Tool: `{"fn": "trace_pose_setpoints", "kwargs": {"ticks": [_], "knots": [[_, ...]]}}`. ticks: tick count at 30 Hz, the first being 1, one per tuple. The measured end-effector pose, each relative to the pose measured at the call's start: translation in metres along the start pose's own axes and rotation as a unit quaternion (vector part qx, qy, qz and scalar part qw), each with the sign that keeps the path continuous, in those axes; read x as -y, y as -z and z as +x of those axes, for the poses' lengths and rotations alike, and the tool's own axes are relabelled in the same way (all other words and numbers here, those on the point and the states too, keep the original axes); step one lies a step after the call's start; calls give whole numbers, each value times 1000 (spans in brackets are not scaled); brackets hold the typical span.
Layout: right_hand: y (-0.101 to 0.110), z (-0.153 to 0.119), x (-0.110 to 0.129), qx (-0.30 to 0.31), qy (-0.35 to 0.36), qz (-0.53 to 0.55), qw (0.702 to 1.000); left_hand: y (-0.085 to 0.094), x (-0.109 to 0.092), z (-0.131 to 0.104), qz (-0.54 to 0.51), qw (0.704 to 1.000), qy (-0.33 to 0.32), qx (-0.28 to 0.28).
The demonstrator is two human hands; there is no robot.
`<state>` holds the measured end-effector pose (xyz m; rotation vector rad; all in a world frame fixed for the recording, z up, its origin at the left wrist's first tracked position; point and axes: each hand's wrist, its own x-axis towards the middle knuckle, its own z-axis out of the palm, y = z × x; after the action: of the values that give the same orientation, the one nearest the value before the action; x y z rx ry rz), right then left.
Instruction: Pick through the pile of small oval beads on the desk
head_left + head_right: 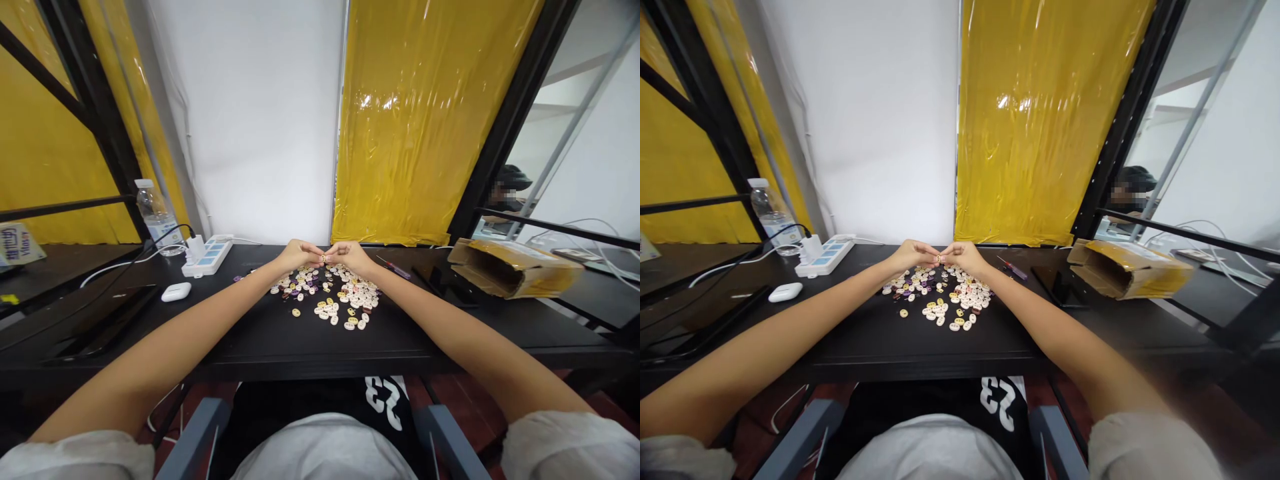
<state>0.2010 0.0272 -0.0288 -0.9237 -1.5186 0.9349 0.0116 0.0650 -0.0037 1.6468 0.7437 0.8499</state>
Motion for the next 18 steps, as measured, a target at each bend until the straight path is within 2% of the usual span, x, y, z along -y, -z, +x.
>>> {"fn": "trace_pose_setpoints", "kwargs": {"ticks": [4, 8, 13, 18], "knots": [[1, -2, -1, 26, 2, 76, 997, 4, -2, 3, -49, 998, -1, 42], [1, -3, 1, 44, 0, 127, 991, 5, -5, 4, -93, 994, 8, 58], [1, -5, 6, 68, -12, 130, 989, 5, -6, 3, -102, 992, 10, 72], [0, -4, 7, 64, -30, 110, 991, 8, -5, 5, -87, 992, -7, 87]]}}
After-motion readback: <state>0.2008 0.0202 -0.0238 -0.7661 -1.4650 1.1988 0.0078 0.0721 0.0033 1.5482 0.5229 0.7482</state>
